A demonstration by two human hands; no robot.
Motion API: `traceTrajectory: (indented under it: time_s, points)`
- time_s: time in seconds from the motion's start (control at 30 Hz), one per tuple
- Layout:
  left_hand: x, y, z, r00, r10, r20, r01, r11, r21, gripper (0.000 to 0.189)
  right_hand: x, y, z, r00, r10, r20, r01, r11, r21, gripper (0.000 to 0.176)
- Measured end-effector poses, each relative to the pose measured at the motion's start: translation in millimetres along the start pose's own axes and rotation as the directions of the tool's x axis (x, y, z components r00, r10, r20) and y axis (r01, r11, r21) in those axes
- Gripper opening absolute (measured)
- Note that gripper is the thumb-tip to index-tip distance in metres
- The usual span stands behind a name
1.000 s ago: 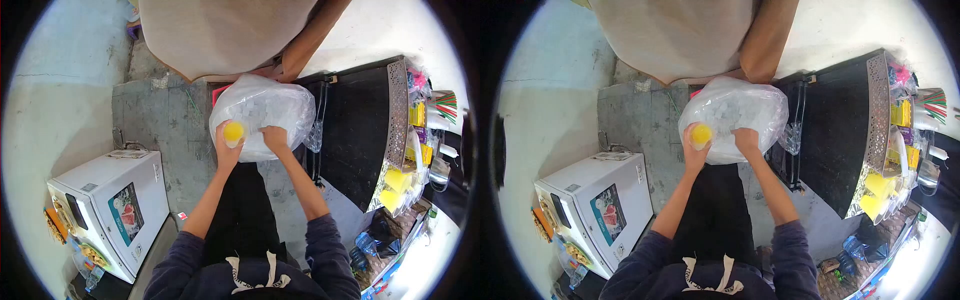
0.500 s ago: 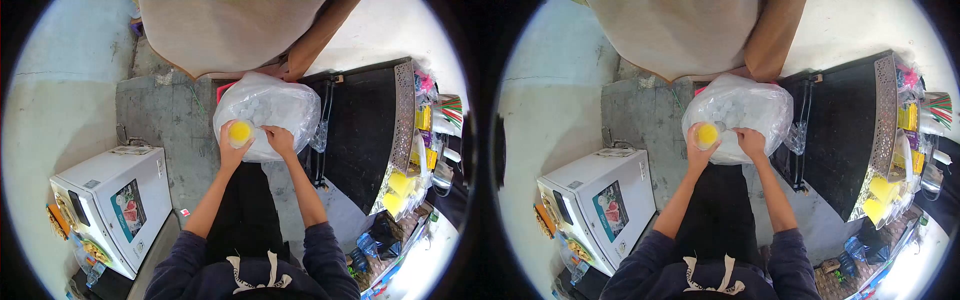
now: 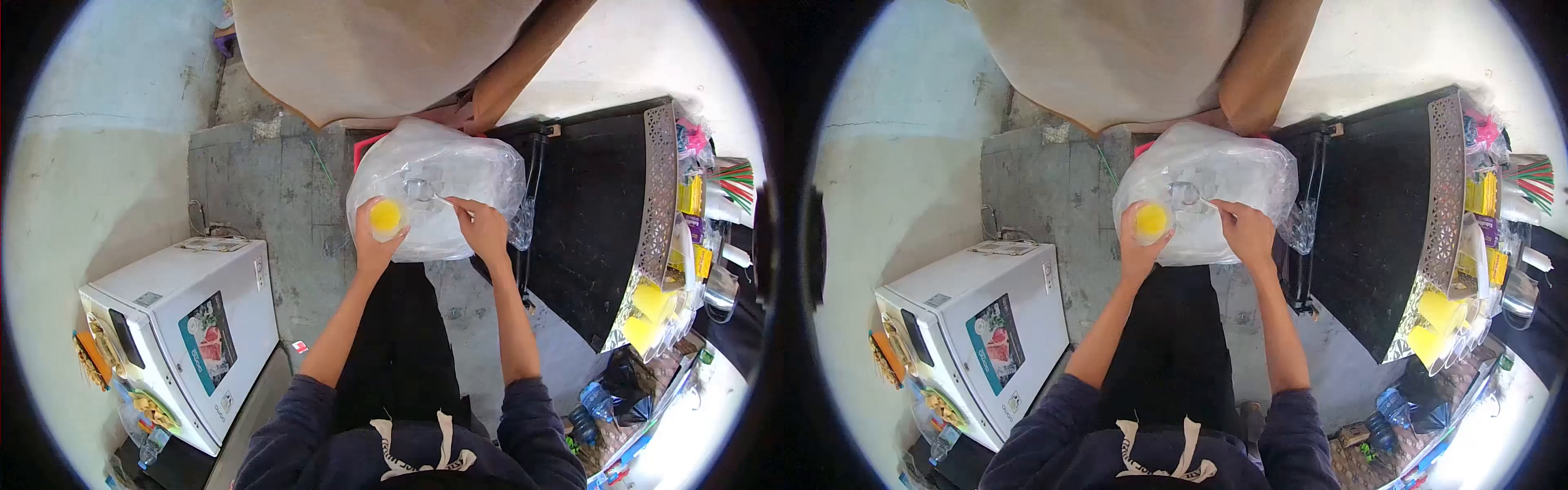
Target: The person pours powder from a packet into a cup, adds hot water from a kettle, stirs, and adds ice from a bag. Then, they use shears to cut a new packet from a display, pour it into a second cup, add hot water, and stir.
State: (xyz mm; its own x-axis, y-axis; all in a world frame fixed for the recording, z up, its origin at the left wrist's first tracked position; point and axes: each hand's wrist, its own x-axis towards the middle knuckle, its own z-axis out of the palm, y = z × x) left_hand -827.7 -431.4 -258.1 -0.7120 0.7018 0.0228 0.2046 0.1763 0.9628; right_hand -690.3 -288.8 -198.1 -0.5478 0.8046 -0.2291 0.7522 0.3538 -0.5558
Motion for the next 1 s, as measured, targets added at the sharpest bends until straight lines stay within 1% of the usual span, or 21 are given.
traceTrajectory:
  time_s: [0.13, 0.2, 0.23, 0.3, 0.33, 0.37, 0.43, 0.47, 0.53, 0.57, 0.63, 0.67, 0.73, 0.77, 0.8, 0.83, 0.87, 0.9, 0.93, 0.97, 1.0]
  points:
    - [0.4, -0.7, 1.8, 1.0, 0.004, 0.018, -0.004, 1.0, 0.001, 0.066, -12.3, -22.2, -25.5, 1.0, -0.004, -0.02, 0.004, 1.0, 0.012, 0.019]
    - [1.7, 1.8, 3.9, 0.999, -0.025, 0.021, 0.026, 0.999, -0.04, 0.066, -19.1, -30.5, -29.2, 0.997, -0.078, -0.016, 0.077, 0.997, -0.026, 0.023]
    - [3.2, 3.5, 4.1, 1.0, -0.023, 0.021, 0.024, 0.999, -0.041, 0.066, -21.6, -32.0, -27.1, 0.997, -0.078, -0.018, 0.078, 0.997, -0.026, 0.023]
    - [6.3, 5.8, 5.3, 0.996, -0.039, 0.075, 0.04, 0.999, -0.013, 0.067, -26.4, -33.7, -20.4, 0.952, -0.288, -0.105, 0.289, 0.957, -0.007, 0.029]
    - [7.0, 6.6, 6.1, 0.996, -0.037, 0.076, 0.038, 0.999, -0.014, 0.067, -29.0, -35.5, -17.8, 0.946, -0.298, -0.126, 0.297, 0.954, -0.025, 0.033]
    - [7.7, 7.4, 6.7, 0.997, -0.031, 0.065, 0.032, 0.999, -0.02, 0.067, -28.8, -33.5, -16.7, 0.946, -0.298, -0.128, 0.297, 0.954, -0.025, 0.033]
    - [9.2, 6.0, 6.2, 0.999, -0.022, 0.049, 0.023, 0.999, -0.025, 0.068, -25.4, -25.8, -15.4, 0.961, -0.223, -0.162, 0.206, 0.972, -0.115, 0.032]
    - [8.8, 4.9, 4.7, 0.999, -0.021, 0.032, 0.022, 0.999, -0.033, 0.068, -21.5, -21.0, -16.1, 0.962, -0.222, -0.163, 0.205, 0.972, -0.114, 0.032]
    - [8.2, 5.9, 2.8, 1.0, -0.022, 0.019, 0.022, 0.999, -0.041, 0.068, -6.5, -7.3, -18.7, 0.989, -0.089, -0.119, 0.053, 0.961, -0.273, 0.03]
    - [7.8, 7.6, 1.6, 1.0, -0.012, -0.003, 0.012, 0.999, -0.039, 0.067, 2.1, 5.7, -14.1, 0.989, -0.085, -0.119, 0.05, 0.961, -0.272, 0.03]
    - [7.8, 11.0, -0.3, 1.0, -0.003, -0.025, 0.002, 0.999, -0.038, 0.067, 21.9, 36.1, 7.1, 0.994, -0.111, -0.021, 0.089, 0.882, -0.463, 0.027]
    - [6.7, 11.5, -0.8, 1.0, -0.025, -0.017, 0.024, 0.999, -0.036, 0.067, 30.3, 44.2, 15.9, 0.994, -0.108, -0.021, 0.086, 0.882, -0.464, 0.027]
    - [5.0, 11.0, 0.8, 0.999, -0.045, -0.006, 0.045, 0.998, -0.034, 0.068, 44.4, 57.3, 32.7, 0.98, -0.191, 0.053, 0.189, 0.823, -0.536, 0.026]
    - [4.8, 9.8, 1.4, 1.0, -0.027, -0.013, 0.027, 0.999, -0.031, 0.068, 49.2, 61.8, 42.7, 0.98, -0.191, 0.052, 0.189, 0.824, -0.534, 0.026]
    - [4.7, 10.4, 1.7, 1.0, -0.011, -0.019, 0.011, 0.999, -0.03, 0.069, 52.1, 62.6, 50.5, 0.97, -0.224, 0.09, 0.238, 0.822, -0.517, 0.026]
    - [5.0, 10.7, 2.5, 1.0, -0.012, -0.018, 0.011, 0.999, -0.031, 0.069, 53.4, 65.0, 56.2, 0.958, -0.255, 0.127, 0.284, 0.818, -0.5, 0.026]
    - [4.0, 11.0, 3.1, 0.999, -0.038, -0.019, 0.037, 0.997, -0.072, 0.069, 49.2, 68.2, 61.7, 0.959, -0.251, 0.13, 0.282, 0.818, -0.501, 0.026]
    - [3.8, 9.9, 2.6, 0.998, -0.062, -0.02, 0.059, 0.992, -0.111, 0.07, 43.4, 66.9, 66.6, 0.935, -0.291, 0.203, 0.355, 0.783, -0.511, 0.026]
    - [4.1, 8.8, 1.5, 0.998, -0.062, -0.02, 0.06, 0.992, -0.108, 0.07, 39.0, 65.3, 70.8, 0.903, -0.33, 0.276, 0.429, 0.743, -0.514, 0.026]
    - [5.6, 7.6, 0.4, 0.998, -0.054, -0.021, 0.051, 0.993, -0.107, 0.07, 37.4, 64.4, 73.0, 0.901, -0.335, 0.277, 0.433, 0.742, -0.512, 0.026]
    - [6.5, 7.3, -0.5, 0.999, -0.047, -0.023, 0.044, 0.993, -0.106, 0.07, 35.7, 65.5, 74.2, 0.921, -0.302, 0.247, 0.388, 0.781, -0.491, 0.026]
